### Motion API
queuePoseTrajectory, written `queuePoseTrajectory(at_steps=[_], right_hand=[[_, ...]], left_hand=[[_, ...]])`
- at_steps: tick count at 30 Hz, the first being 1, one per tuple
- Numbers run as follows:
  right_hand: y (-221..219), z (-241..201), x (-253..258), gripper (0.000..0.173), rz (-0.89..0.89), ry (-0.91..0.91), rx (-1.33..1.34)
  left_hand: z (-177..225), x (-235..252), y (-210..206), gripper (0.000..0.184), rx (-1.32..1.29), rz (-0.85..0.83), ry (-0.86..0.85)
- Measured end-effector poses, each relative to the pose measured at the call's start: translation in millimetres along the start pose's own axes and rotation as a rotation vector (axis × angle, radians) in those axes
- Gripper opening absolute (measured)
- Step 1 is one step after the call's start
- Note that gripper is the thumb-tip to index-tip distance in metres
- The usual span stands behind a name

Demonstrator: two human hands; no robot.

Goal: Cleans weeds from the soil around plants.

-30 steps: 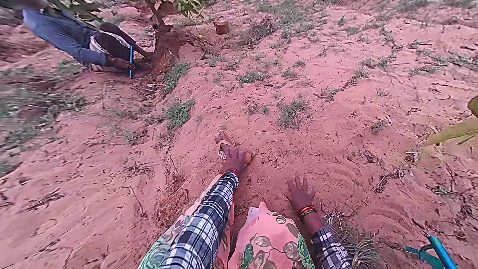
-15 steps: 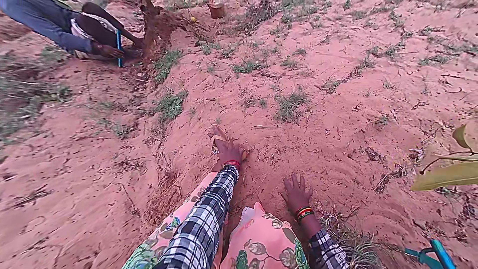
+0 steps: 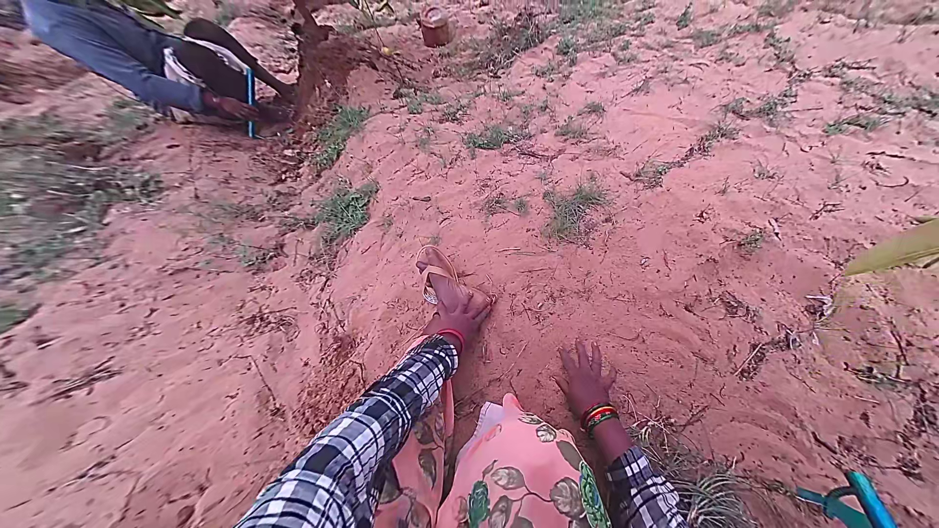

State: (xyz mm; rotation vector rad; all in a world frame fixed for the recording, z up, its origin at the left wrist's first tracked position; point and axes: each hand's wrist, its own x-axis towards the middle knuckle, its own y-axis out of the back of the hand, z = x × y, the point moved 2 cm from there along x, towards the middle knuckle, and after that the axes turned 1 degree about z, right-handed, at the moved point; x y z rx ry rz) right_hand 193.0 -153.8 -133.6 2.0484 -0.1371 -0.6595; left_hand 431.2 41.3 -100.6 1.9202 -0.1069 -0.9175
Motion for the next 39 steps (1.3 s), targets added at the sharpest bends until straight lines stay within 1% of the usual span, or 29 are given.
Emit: queuePoseTrajectory(at_steps=[2,3,5,7,8,9,10,12,16,19,21,22,24,25,27,28,31,33,34,35,36,37,38,39], right_hand=[[0.2,0.3,0.1,0.064,0.001,-0.001,-0.005],[-0.3,1.1,0.1,0.064,0.003,0.001,-0.010],[-1.5,0.9,0.4,0.064,-0.001,0.006,-0.012],[-1.6,0.5,0.7,0.064,0.000,0.009,-0.003],[-0.2,2.5,1.8,0.064,0.003,0.004,-0.004],[-0.2,4.2,1.1,0.064,-0.001,0.000,-0.008],[-1.1,3.8,-0.5,0.064,-0.007,-0.001,-0.007],[0.6,1.7,0.9,0.065,-0.002,0.009,0.000],[0.3,1.1,-0.3,0.064,-0.008,0.006,0.018],[1.9,1.8,-0.5,0.064,-0.007,0.000,0.018],[2.0,1.9,-2.4,0.063,-0.003,0.006,0.024],[1.7,2.1,-2.7,0.063,-0.001,0.010,0.026],[1.3,3.0,-2.8,0.063,0.010,0.017,0.026],[1.2,3.1,-3.1,0.062,0.015,0.018,0.025],[0.7,2.3,-3.1,0.060,0.027,0.020,0.021],[1.1,1.6,-2.9,0.059,0.034,0.024,0.020],[3.9,-0.5,-2.7,0.055,0.038,0.029,0.006],[16.0,-1.8,-11.5,0.048,-0.009,0.033,0.012],[27.5,-0.3,-20.6,0.044,-0.041,0.047,0.041],[40.1,5.4,-33.4,0.038,-0.025,0.091,0.151],[48.9,18.5,-48.6,0.034,0.063,0.140,0.324],[49.4,39.3,-60.9,0.033,0.233,0.200,0.467],[59.5,52.6,-82.6,0.034,0.295,0.119,0.578],[64.6,69.1,-100.9,0.033,0.372,0.013,0.598]], left_hand=[[2.2,2.8,2.5,0.081,-0.019,0.036,0.008],[4.7,4.7,5.9,0.077,-0.043,0.048,0.031],[5.9,10.8,15.2,0.070,-0.150,0.088,0.126],[2.3,23.6,24.0,0.089,-0.256,0.142,0.254],[4.4,30.0,27.4,0.093,-0.271,0.151,0.278],[6.6,32.6,25.7,0.089,-0.272,0.147,0.278],[7.3,29.5,23.3,0.082,-0.259,0.136,0.258],[7.2,19.2,24.3,0.072,-0.204,0.120,0.183],[12.6,-0.8,20.9,0.072,-0.112,0.020,0.064],[13.4,-13.3,14.7,0.065,-0.074,-0.029,0.041],[16.8,-30.3,15.3,0.064,-0.024,-0.062,0.040],[19.4,-38.6,14.1,0.060,-0.022,-0.080,0.041],[28.4,-49.7,2.1,0.045,-0.017,-0.078,0.038],[36.4,-58.7,-0.4,0.043,-0.042,-0.069,0.020],[54.5,-82.1,4.6,0.050,-0.319,0.013,-0.042],[66.6,-98.4,16.8,0.053,-0.444,0.048,-0.084],[110.6,-157.4,69.5,0.054,-0.791,0.209,-0.228],[144.9,-191.1,100.7,0.057,-1.049,0.312,-0.340],[163.7,-207.8,114.2,0.059,-1.198,0.341,-0.400],[182.0,-223.7,124.6,0.060,-1.338,0.342,-0.445],[199.1,-235.8,130.1,0.061,-1.456,0.318,-0.482],[215.7,-243.2,130.4,0.062,-1.543,0.273,-0.507],[231.6,-247.4,125.7,0.063,-1.590,0.216,-0.527],[244.8,-248.8,117.7,0.064,-1.599,0.152,-0.546]])
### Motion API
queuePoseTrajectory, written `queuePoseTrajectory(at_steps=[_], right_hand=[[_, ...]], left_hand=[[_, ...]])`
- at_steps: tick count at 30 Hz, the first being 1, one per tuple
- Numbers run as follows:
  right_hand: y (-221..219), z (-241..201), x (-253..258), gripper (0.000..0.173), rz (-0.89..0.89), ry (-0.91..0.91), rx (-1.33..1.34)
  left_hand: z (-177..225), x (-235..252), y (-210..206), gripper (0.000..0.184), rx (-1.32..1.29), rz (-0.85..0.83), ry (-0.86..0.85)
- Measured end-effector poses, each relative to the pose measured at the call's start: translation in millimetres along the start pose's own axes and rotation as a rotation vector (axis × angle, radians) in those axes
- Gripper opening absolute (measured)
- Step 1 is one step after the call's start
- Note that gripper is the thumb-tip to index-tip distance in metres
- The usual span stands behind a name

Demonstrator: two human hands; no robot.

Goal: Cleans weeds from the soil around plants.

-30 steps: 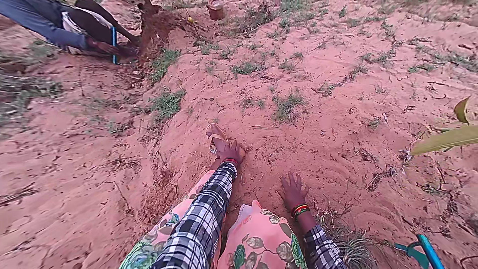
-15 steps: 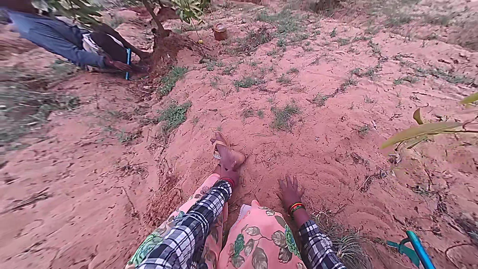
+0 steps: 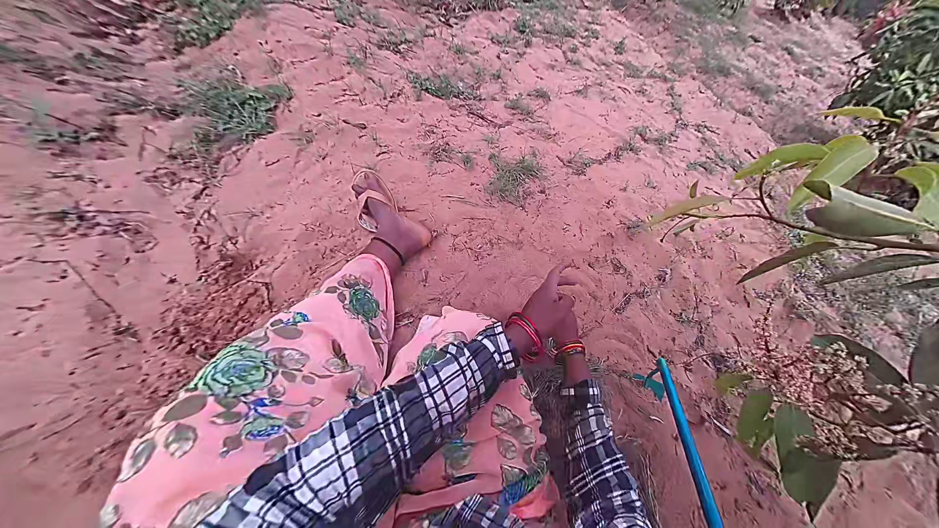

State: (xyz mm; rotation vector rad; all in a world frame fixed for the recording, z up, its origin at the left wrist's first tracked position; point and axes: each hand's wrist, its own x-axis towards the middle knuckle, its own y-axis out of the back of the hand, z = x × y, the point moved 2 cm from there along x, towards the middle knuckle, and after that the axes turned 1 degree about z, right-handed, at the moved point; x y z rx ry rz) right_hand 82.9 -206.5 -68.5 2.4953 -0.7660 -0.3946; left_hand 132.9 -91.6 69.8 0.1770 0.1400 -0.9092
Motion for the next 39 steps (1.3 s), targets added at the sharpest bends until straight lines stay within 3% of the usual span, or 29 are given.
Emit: queuePoseTrajectory(at_steps=[3,8,11,14,16,17,19,23,27,30,33,35,39], right_hand=[[46.3,55.2,-53.0,0.030,0.262,-0.042,-0.165],[87.5,103.0,-159.5,0.025,0.158,-0.311,-0.418],[69.7,98.1,-200.5,0.028,-0.115,-0.349,-0.583],[24.3,71.4,-222.6,0.033,-0.487,-0.162,-0.553],[3.9,38.3,-223.3,0.039,-0.652,-0.139,-0.412],[-2.5,23.4,-219.2,0.037,-0.651,-0.153,-0.337],[-10.7,7.4,-193.9,0.039,-0.592,-0.164,-0.350],[-1.3,40.2,-122.0,0.067,-0.379,-0.077,-0.532],[55.5,45.0,-123.4,0.045,-0.304,-0.091,-0.488],[59.8,53.9,-171.2,0.037,-0.618,-0.188,-0.527],[31.9,74.7,-229.9,0.035,-0.991,-0.208,-0.640],[20.4,82.8,-245.5,0.039,-0.906,-0.223,-0.617],[60.4,75.3,-214.3,0.043,-0.210,-0.260,-0.575]], left_hand=[[-36.5,-2.7,-22.1,0.068,0.020,-0.105,0.164],[-40.4,-6.5,-12.1,0.058,-0.291,-0.012,0.253],[-38.0,-8.4,-3.6,0.046,-0.402,0.060,0.297],[-37.0,-8.6,-6.4,0.041,-0.427,0.068,0.286],[-34.8,-9.1,-6.5,0.041,-0.420,0.080,0.284],[-34.4,-10.0,-5.6,0.041,-0.411,0.089,0.286],[-33.8,-11.7,-3.8,0.041,-0.393,0.101,0.293],[-37.3,-12.5,-1.4,0.039,-0.383,0.112,0.291],[-42.8,-7.7,-3.2,0.039,-0.420,0.125,0.270],[-43.0,-6.9,-2.5,0.039,-0.426,0.099,0.255],[-42.0,-6.1,-5.9,0.039,-0.421,0.069,0.268],[-44.4,-7.9,-4.9,0.038,-0.418,0.068,0.278],[-44.4,-9.4,-4.2,0.036,-0.434,0.080,0.287]])
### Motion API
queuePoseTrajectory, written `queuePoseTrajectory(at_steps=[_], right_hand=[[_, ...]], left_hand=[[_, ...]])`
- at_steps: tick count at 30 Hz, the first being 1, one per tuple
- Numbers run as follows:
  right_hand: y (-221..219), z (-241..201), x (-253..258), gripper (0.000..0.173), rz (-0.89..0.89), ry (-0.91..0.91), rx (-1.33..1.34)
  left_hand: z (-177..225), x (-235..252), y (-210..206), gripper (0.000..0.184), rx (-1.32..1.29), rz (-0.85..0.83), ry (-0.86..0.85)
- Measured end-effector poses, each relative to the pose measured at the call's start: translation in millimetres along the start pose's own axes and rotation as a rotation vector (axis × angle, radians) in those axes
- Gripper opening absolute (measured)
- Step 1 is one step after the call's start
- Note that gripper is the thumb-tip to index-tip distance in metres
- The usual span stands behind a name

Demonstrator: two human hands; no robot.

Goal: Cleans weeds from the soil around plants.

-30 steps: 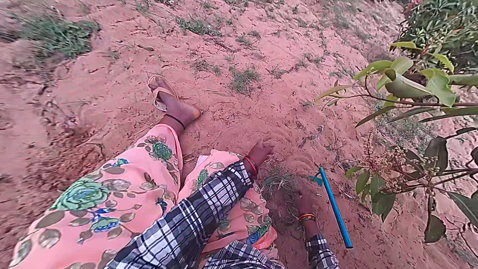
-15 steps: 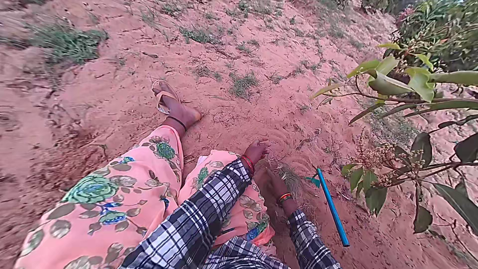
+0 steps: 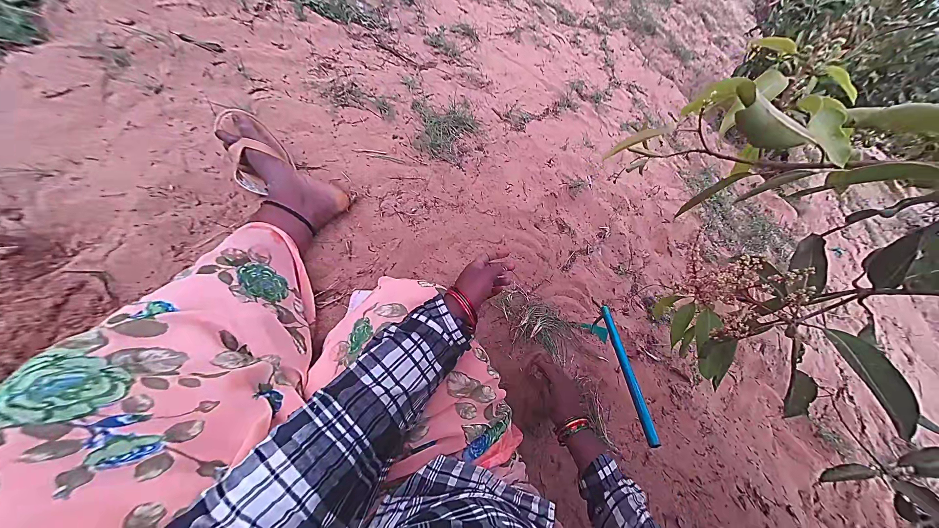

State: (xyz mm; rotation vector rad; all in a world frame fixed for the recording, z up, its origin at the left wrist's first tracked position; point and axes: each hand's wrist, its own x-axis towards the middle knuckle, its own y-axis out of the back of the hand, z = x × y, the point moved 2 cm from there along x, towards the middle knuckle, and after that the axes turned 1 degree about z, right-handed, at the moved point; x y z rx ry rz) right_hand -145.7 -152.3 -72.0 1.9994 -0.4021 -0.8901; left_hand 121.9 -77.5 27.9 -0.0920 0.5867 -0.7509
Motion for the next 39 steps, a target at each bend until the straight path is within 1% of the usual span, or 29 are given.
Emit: queuePoseTrajectory(at_steps=[1,2,3,5,6,7,8,9,10,11,13,14,15,16,17,19,20,22,23,24,26,28,29,30,31,33,35,37,39], right_hand=[[14.5,7.1,5.1,0.040,0.064,-0.041,0.016],[25.9,17.4,10.3,0.037,0.066,-0.087,0.017],[34.2,28.4,14.2,0.036,0.025,-0.134,-0.010],[40.7,49.4,14.8,0.036,-0.160,-0.244,-0.125],[36.0,58.8,11.5,0.041,-0.253,-0.283,-0.177],[26.1,66.2,6.5,0.055,-0.329,-0.311,-0.201],[12.2,70.4,1.5,0.076,-0.386,-0.331,-0.215],[-4.0,70.0,-2.4,0.099,-0.407,-0.355,-0.224],[-19.9,63.5,-5.9,0.112,-0.379,-0.379,-0.224],[-32.8,50.0,-8.1,0.112,-0.333,-0.396,-0.205],[-48.9,19.0,-6.0,0.096,-0.185,-0.387,-0.100],[-52.6,6.2,-2.0,0.092,-0.090,-0.358,-0.020],[-51.8,-6.1,3.8,0.090,0.001,-0.316,0.049],[-47.7,-17.6,10.7,0.091,0.080,-0.271,0.089],[-40.1,-28.3,17.5,0.094,0.139,-0.219,0.133],[-17.3,-42.0,29.9,0.093,0.212,-0.095,0.234],[-6.6,-40.5,35.1,0.090,0.238,-0.042,0.250],[7.8,-19.8,38.7,0.078,0.288,-0.003,0.279],[9.4,-2.7,36.6,0.070,0.323,-0.025,0.268],[8.9,16.2,30.6,0.062,0.341,-0.087,0.220],[3.8,55.5,8.9,0.062,0.279,-0.307,0.048],[-10.6,90.4,-22.7,0.073,0.153,-0.543,-0.133],[-20.9,105.4,-39.3,0.080,0.087,-0.617,-0.165],[-31.4,114.7,-53.3,0.087,0.022,-0.654,-0.162],[-41.5,117.1,-63.8,0.090,-0.032,-0.658,-0.147],[-59.1,106.6,-72.2,0.085,-0.096,-0.614,-0.164],[-71.3,85.6,-62.0,0.078,-0.121,-0.544,-0.117],[-67.1,52.9,-41.1,0.073,-0.097,-0.481,0.004],[-51.1,19.1,-15.5,0.065,0.007,-0.361,0.174]], left_hand=[[-0.5,-0.2,-0.6,0.036,0.007,-0.002,0.007],[-0.8,0.1,-1.0,0.036,0.015,-0.005,0.008],[-0.2,0.7,-0.8,0.036,0.019,-0.006,0.005],[0.4,1.5,0.1,0.036,0.016,-0.017,-0.006],[-0.2,1.7,0.9,0.036,0.012,-0.021,-0.009],[-0.5,0.9,1.6,0.036,0.005,-0.022,-0.006],[-0.2,0.3,1.8,0.035,0.001,-0.020,-0.003],[0.7,0.4,1.2,0.035,-0.001,-0.020,-0.001],[0.7,1.1,0.5,0.035,-0.001,-0.023,0.000],[0.2,2.4,0.6,0.035,0.003,-0.028,-0.001],[-0.6,3.8,0.7,0.035,0.012,-0.036,0.000],[-1.0,3.4,-0.3,0.035,0.020,-0.038,0.001],[-0.8,2.8,-1.5,0.035,0.028,-0.033,0.002],[-0.5,1.7,-2.1,0.035,0.035,-0.025,0.009],[-0.6,0.3,-2.4,0.036,0.048,-0.025,0.014],[0.1,-1.3,-2.2,0.036,0.075,-0.029,0.017],[0.7,-1.7,-1.7,0.036,0.080,-0.028,0.015],[1.4,-0.8,0.0,0.036,0.070,-0.026,0.005],[2.0,-0.7,0.8,0.036,0.062,-0.026,0.001],[1.9,-0.1,1.3,0.035,0.054,-0.027,-0.001],[1.2,1.2,1.1,0.036,0.045,-0.043,-0.008],[0.7,1.9,-1.2,0.036,0.048,-0.059,-0.007],[0.7,1.7,-2.5,0.036,0.049,-0.059,-0.002],[1.4,1.4,-2.8,0.036,0.050,-0.061,0.003],[2.1,1.0,-2.7,0.036,0.051,-0.064,0.007],[0.5,0.7,-3.1,0.035,0.060,-0.069,0.011],[-0.3,-0.1,-5.0,0.034,0.062,-0.074,0.010],[0.2,-2.3,-5.4,0.034,0.068,-0.074,0.002],[2.8,-5.9,-2.9,0.035,0.079,-0.066,-0.006]])
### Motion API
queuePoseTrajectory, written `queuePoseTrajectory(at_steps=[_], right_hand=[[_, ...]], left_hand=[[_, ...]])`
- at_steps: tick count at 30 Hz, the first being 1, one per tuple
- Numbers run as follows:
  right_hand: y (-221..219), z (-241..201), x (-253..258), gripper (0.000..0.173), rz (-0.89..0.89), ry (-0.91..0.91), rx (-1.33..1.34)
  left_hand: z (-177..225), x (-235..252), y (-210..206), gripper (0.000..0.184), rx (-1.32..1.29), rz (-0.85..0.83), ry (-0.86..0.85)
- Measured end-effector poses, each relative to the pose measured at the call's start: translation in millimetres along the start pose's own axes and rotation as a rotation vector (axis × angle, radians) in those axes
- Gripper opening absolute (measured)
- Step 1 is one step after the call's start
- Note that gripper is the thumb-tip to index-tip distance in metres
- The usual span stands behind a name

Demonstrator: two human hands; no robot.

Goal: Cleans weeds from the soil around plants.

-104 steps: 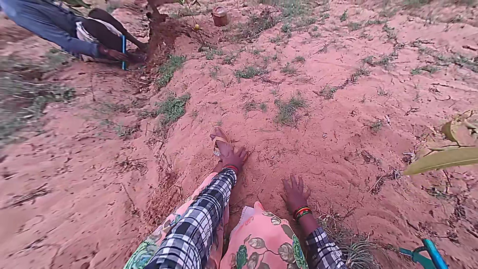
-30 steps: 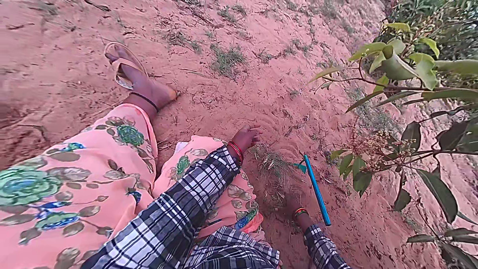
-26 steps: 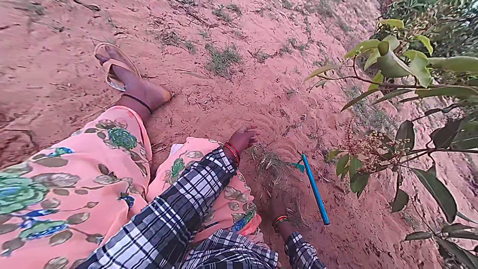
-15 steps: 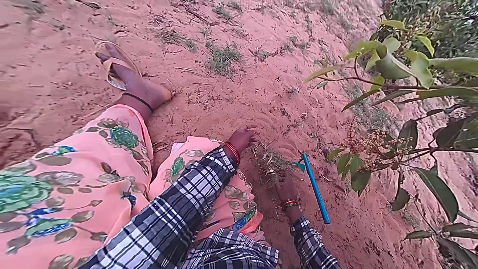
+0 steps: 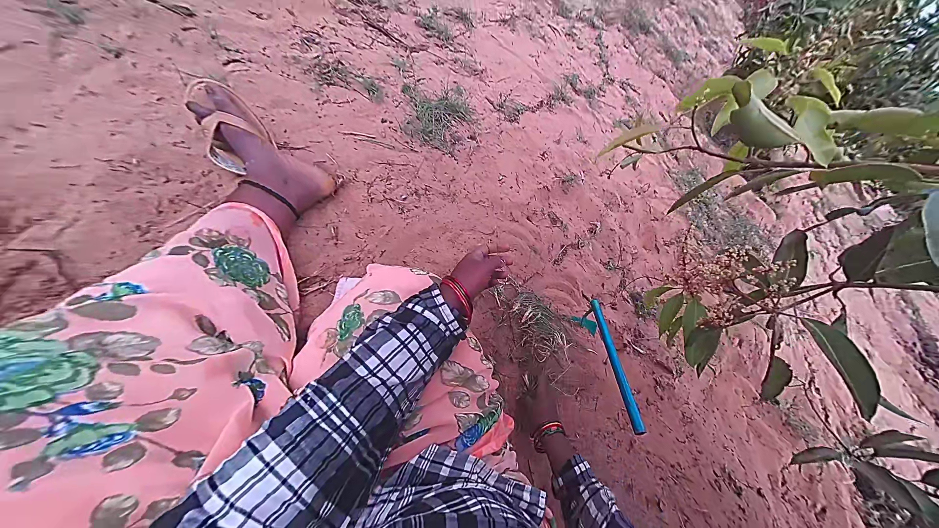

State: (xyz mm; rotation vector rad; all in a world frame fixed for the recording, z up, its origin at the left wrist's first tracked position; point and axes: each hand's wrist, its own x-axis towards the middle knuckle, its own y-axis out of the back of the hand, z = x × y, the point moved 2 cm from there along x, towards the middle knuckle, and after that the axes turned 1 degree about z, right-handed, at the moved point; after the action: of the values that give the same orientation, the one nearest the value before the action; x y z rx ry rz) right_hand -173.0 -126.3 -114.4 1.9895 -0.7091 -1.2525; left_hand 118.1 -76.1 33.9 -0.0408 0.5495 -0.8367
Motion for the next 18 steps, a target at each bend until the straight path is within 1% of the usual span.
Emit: queuePoseTrajectory(at_steps=[2,3,4,5,7,8,9,10,11,12,13,15,17,18], right_hand=[[14.8,-38.6,12.6,0.058,0.089,0.148,0.099],[24.4,-56.3,16.6,0.059,0.124,0.212,0.142],[35.0,-71.7,20.4,0.064,0.141,0.268,0.171],[45.4,-84.5,23.4,0.073,0.130,0.314,0.199],[62.4,-104.4,24.5,0.088,0.096,0.395,0.324],[67.4,-111.0,23.6,0.091,0.076,0.422,0.422],[69.6,-116.5,21.5,0.089,0.064,0.424,0.520],[71.5,-121.8,17.5,0.084,0.041,0.412,0.608],[72.6,-124.9,14.4,0.081,0.016,0.406,0.676],[71.9,-125.5,12.3,0.078,0.011,0.401,0.726],[69.7,-124.9,10.2,0.075,0.026,0.395,0.765],[62.3,-118.9,8.7,0.070,0.079,0.352,0.794],[53.9,-104.5,11.5,0.064,0.084,0.266,0.745],[49.9,-92.9,14.8,0.062,0.073,0.222,0.651]], left_hand=[[-0.6,-1.4,0.4,0.034,0.041,-0.005,-0.009],[-2.5,-0.7,-0.4,0.035,0.093,-0.025,-0.017],[-5.4,1.5,-2.3,0.035,0.161,-0.061,-0.023],[-9.9,4.8,-4.9,0.037,0.243,-0.107,-0.029],[-18.9,10.0,-11.1,0.048,0.458,-0.247,-0.001],[-22.4,10.1,-14.5,0.056,0.575,-0.331,0.020],[-25.0,8.9,-17.8,0.062,0.714,-0.408,0.015],[-25.7,8.1,-20.6,0.067,0.858,-0.488,0.008],[-26.7,8.1,-23.3,0.066,0.982,-0.550,-0.010],[-28.9,9.9,-24.7,0.058,1.080,-0.588,-0.032],[-31.2,12.7,-25.1,0.048,1.154,-0.586,-0.038],[-29.0,14.6,-24.4,0.036,1.205,-0.504,-0.020],[-23.4,11.8,-22.9,0.033,1.165,-0.402,-0.005],[-22.1,11.4,-21.8,0.032,1.126,-0.361,-0.007]])
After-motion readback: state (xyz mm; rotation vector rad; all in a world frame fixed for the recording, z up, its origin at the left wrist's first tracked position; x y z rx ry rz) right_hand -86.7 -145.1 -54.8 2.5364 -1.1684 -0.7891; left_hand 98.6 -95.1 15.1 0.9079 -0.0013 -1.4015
